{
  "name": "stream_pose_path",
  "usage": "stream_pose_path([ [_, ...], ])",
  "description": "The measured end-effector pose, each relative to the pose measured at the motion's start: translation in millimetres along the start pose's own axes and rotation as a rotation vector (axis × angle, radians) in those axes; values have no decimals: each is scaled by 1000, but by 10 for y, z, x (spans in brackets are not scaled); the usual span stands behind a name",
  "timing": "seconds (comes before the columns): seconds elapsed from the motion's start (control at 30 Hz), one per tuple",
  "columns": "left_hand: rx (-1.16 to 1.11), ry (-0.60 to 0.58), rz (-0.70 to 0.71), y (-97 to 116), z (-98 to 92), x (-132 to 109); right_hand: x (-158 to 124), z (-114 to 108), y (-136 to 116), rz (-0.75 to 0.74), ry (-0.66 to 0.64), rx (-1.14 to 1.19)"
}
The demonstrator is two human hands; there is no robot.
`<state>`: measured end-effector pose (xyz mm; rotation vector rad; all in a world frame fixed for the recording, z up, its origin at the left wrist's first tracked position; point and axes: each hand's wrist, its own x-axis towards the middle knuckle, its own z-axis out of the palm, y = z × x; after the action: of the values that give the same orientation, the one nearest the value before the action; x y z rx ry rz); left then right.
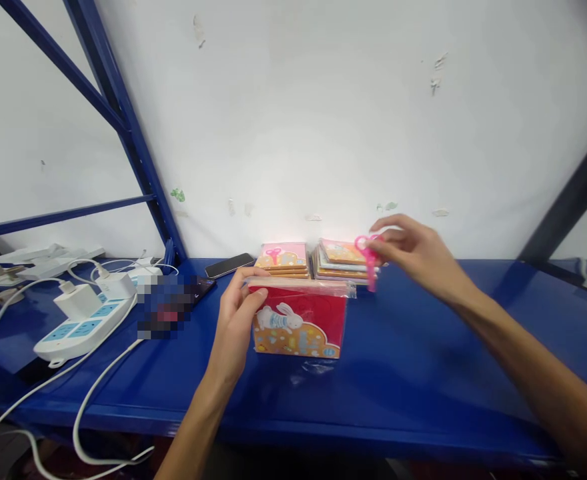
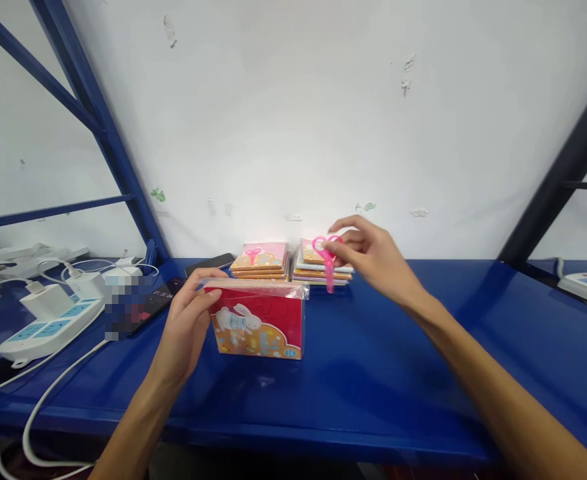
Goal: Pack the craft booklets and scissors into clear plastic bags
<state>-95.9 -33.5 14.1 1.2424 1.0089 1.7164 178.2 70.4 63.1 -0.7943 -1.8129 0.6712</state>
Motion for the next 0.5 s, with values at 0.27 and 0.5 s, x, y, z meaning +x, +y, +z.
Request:
stream_pose_path([
  [0.27, 9, -13, -33, 90, 42, -73, -230, 478, -742, -223, -37, 74],
  [0.5, 14, -29, -40, 110, 62, -78, -104, 781, -788, -472, -6, -193],
])
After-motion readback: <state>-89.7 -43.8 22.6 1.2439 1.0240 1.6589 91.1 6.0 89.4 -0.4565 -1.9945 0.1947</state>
